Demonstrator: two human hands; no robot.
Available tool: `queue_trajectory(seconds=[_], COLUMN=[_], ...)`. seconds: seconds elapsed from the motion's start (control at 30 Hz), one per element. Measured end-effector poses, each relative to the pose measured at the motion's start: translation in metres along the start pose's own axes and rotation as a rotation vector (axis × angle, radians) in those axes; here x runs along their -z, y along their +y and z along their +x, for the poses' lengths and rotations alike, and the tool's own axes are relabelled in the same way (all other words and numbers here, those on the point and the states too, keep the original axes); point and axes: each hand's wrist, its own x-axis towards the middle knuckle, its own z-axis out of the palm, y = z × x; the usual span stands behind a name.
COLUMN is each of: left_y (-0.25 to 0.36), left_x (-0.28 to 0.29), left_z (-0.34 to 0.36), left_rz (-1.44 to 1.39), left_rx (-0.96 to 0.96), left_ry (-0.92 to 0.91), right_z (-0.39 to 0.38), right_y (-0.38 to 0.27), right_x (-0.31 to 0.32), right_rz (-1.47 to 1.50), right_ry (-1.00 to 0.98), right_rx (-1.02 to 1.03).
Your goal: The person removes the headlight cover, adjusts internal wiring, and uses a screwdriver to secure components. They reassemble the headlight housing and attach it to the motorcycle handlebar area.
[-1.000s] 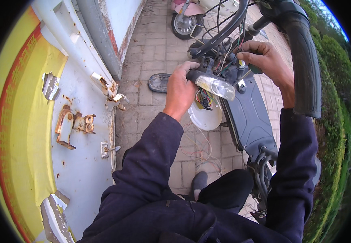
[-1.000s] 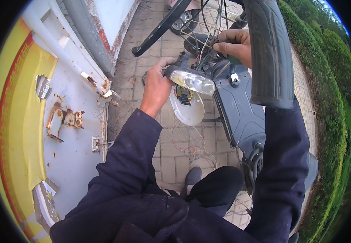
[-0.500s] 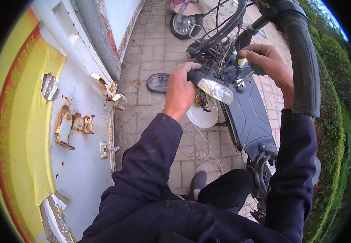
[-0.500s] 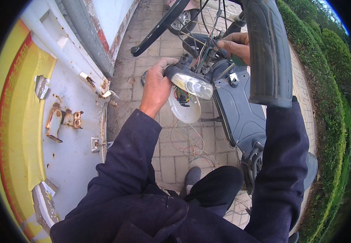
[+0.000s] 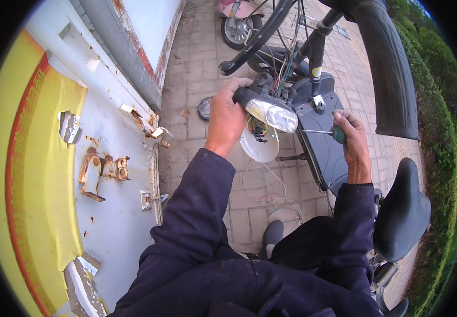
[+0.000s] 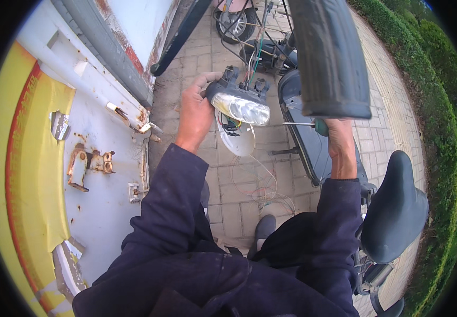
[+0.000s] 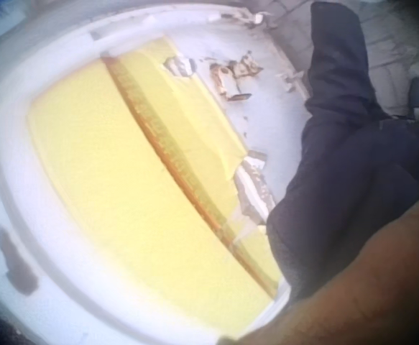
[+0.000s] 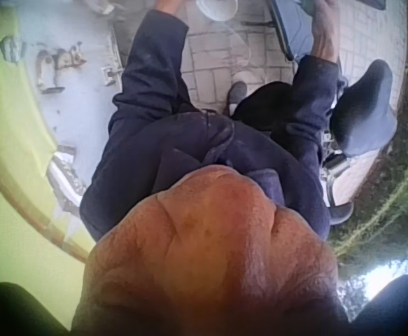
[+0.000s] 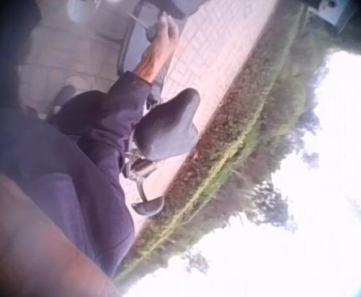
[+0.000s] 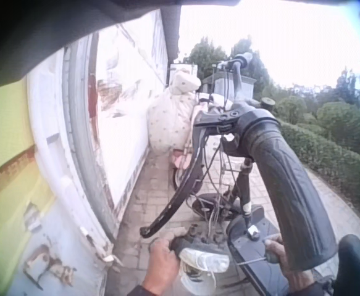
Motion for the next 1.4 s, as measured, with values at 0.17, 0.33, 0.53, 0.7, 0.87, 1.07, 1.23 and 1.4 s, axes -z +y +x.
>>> queue_trajectory(seconds=[0.17, 0.33, 0.53, 0.7, 0.87, 1.07, 1.23, 1.4], left_y=[0.007, 0.001, -0.007, -0.004, 0.004, 0.058, 0.118, 0.141], left_x=[-0.001, -0.004, -0.016, -0.024, -0.029, -0.015, -0.006, -0.044], left_z=[0.001, 0.0, -0.009, -0.014, -0.011, 0.024, 0.033, 0.041], left_rz=[-0.177, -0.262, -0.421, -0.284, -0.253, 0.225, 0.515, 0.802], left_rx=[0.08, 0.278, 0.366, 0.219, 0.236, 0.287, 0.177, -0.519], left_ry=[-0.121, -0.226, -0.257, -0.35, -0.327, -0.678, -0.587, -0.726], right_z=[-0.033, -0.055, -0.067, -0.068, -0.06, -0.048, -0.029, -0.024], right_y=[-0.029, -0.016, -0.002, 0.003, 0.007, 0.012, 0.021, 0.015], right_x=[-0.029, -0.071, -0.078, -0.069, -0.066, -0.069, -0.059, -0.051], right_rz=[-0.148, -0.317, -0.798, -0.866, -0.662, -0.595, -0.712, -0.728], right_ry=[-0.364, -0.251, 0.07, 0.112, 0.108, 0.213, 0.159, 0.172], right_rx=[0.093, 0.284, 0.616, 0.663, 0.738, 0.75, 0.655, 0.784])
